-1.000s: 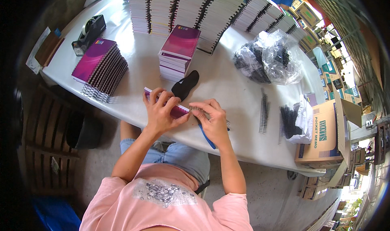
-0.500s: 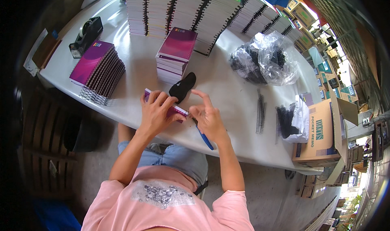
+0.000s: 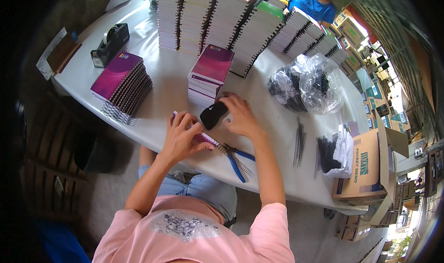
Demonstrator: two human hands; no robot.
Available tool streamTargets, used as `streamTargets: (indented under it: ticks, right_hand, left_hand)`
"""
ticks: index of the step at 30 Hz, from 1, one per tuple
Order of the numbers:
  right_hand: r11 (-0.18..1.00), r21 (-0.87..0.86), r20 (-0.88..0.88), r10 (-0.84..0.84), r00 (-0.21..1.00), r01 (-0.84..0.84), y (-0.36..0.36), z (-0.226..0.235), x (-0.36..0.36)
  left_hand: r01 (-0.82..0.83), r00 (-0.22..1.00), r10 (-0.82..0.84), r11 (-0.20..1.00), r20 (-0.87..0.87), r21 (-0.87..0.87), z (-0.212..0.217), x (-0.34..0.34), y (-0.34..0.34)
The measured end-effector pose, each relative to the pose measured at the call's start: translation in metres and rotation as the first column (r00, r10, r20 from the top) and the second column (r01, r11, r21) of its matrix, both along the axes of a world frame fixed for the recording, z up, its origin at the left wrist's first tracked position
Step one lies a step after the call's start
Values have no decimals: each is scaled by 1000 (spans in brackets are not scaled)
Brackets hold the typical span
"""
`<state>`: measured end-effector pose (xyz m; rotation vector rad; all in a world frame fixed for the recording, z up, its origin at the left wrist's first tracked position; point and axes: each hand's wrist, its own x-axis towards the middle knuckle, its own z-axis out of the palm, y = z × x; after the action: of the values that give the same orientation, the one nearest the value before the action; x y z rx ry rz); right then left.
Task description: The person binds notebooks by threading a spiral coil through the pre-punched holes of each notebook and then using pliers to trim and secure the ends of the coil.
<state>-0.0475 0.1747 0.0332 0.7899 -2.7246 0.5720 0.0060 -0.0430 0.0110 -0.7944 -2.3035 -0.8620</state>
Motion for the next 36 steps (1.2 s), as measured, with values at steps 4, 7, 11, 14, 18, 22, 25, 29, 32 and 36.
streamTargets:
  ticks: [4,7,11,14,18,22,25,29,32,36]
  right_hand:
    - [999,-41,24,-17,1000,18,-2,-26,-10]
    - [992,115,-160,75,984,-56,23,-32,4]
    - [413,-878,370,267,890,241,12,-18,45]
    - [620,-785,357,448,820,3,-6,5,72]
    - [557,-829,304,380,874,46,7,-4,75]
    - [906,-420,393,130,910,52,1,12,66]
    - [729,-683,244,295,924,-53,4,18,62]
    - [808,-588,254,223,941,-33,-9,16,55]
    - [690,-720,290,200,936,76,-2,16,57]
    - [900,-427,285,34,958,94,-15,12,52]
  left_hand:
    - [17,1000,-17,1000,-26,-7,2,-2,1]
    - [30,999,-30,1000,32,0,4,0,5]
    - [1,999,-1,1000,38,1,-1,1,1]
    - [12,998,-13,1000,62,16,0,0,-1]
    - [38,998,-38,999,59,12,2,-1,2]
    - [48,994,-51,998,95,33,-2,-3,-4]
    - [57,994,-71,984,78,171,1,-12,-1]
    - [80,989,-106,969,100,234,2,-16,-6]
    - [55,992,-82,964,94,262,-2,-16,-3]
    - [92,960,-189,910,207,404,-14,-28,-4]
